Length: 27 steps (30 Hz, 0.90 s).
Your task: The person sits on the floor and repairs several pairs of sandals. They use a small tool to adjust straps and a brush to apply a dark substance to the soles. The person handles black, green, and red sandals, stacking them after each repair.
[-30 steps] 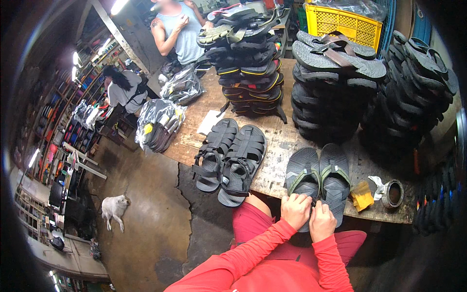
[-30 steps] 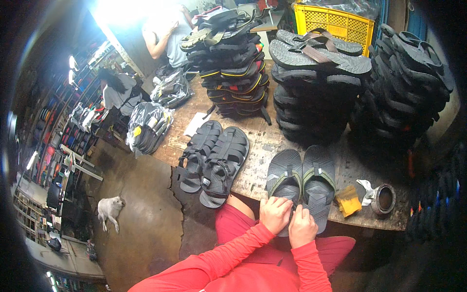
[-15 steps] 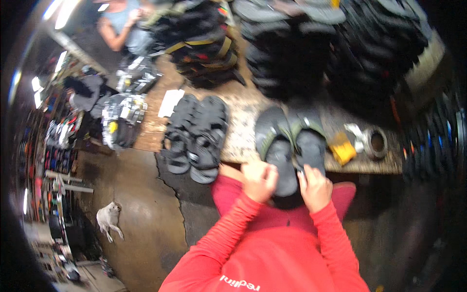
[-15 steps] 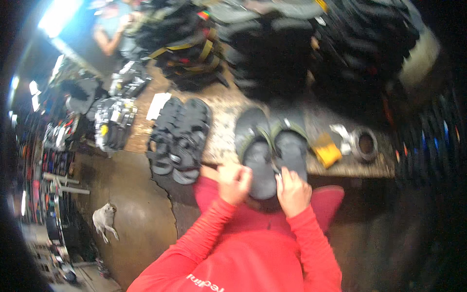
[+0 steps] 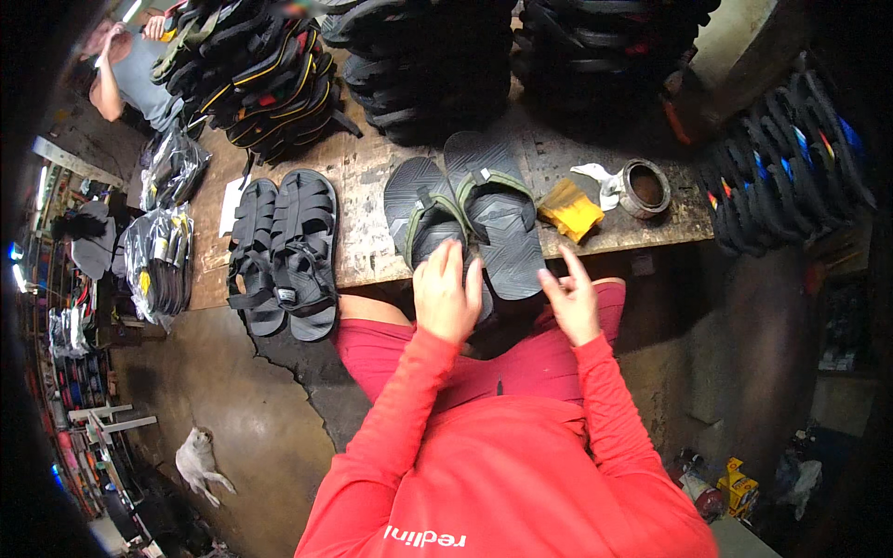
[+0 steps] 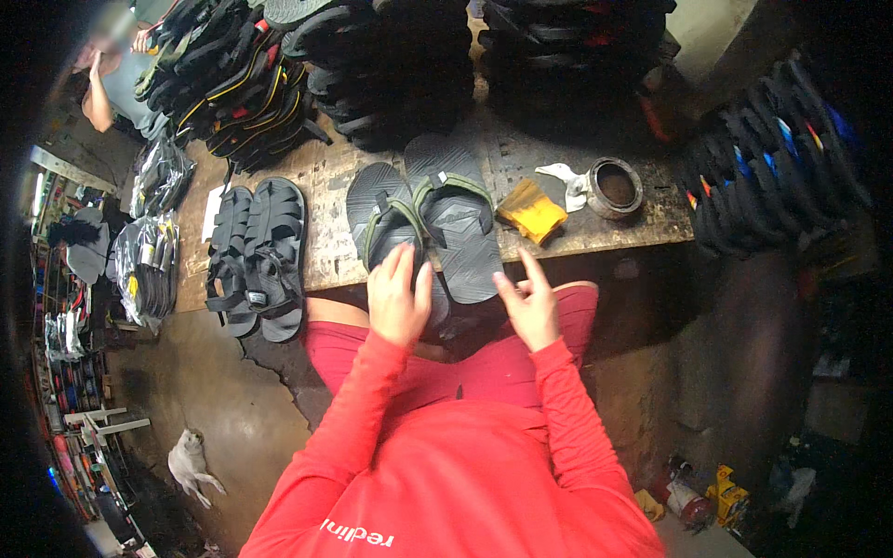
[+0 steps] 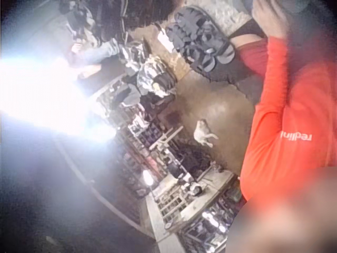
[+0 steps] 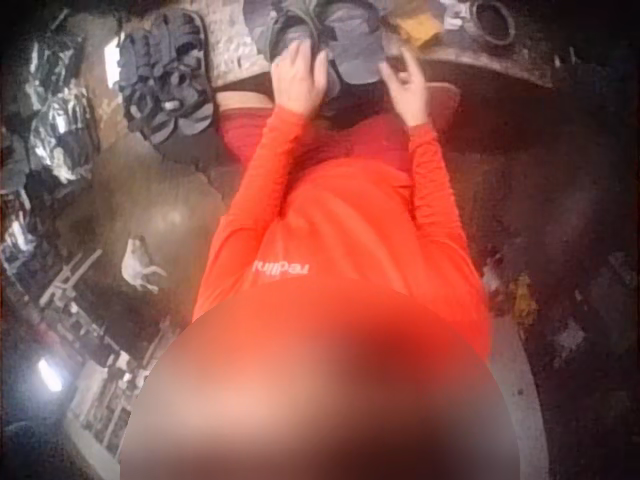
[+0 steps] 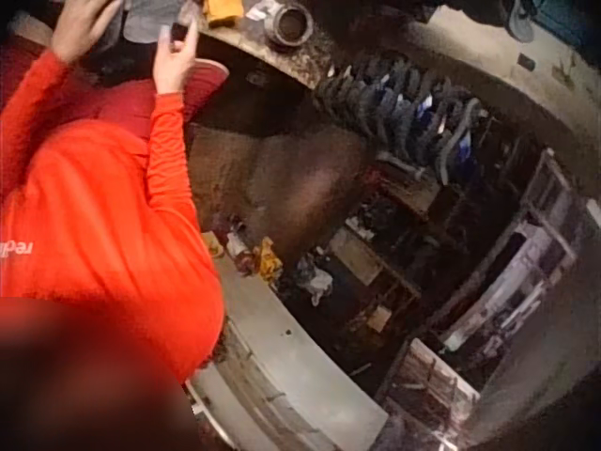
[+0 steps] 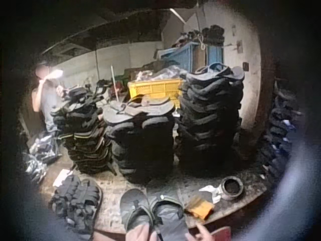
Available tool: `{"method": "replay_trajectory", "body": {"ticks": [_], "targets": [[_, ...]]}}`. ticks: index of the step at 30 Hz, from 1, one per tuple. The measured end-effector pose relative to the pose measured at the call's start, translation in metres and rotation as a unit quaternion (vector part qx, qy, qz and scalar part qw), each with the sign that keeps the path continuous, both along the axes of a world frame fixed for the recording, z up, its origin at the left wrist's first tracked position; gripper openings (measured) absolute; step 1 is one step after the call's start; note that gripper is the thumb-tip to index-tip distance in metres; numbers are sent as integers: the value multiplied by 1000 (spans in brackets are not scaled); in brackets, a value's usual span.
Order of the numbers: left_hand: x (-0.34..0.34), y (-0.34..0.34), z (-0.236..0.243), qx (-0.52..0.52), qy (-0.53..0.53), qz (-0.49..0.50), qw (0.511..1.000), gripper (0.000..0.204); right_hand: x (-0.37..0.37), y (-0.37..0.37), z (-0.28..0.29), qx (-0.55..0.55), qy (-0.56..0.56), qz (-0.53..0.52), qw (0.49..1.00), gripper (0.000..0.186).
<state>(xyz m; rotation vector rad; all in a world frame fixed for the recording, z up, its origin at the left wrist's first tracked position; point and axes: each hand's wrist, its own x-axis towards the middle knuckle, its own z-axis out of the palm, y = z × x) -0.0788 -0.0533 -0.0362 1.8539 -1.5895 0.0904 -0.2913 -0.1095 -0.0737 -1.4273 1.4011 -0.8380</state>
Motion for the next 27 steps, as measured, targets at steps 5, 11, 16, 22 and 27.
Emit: {"method": "replay_trajectory", "body": {"ticks": [5, 11, 16, 22, 27], "targets": [[14, -59, -16, 213, -5, 48, 976, 86, 23, 4, -14, 184, -262, -3, 947, 63], [48, -69, -6, 180, 26, -27, 983, 85, 41, 25, -17, 85, -303, 62, 947, 63], [29, -55, -8, 288, 9, 90, 953, 73, 47, 36, -14, 63, -256, 58, 963, 65], [4, -69, -24, 168, -49, 205, 963, 75, 4, 26, 7, 109, -157, 162, 968, 54], [12, -78, -44, 157, -65, 165, 971, 43, -49, 32, 7, 193, -255, 114, 941, 46]]}}
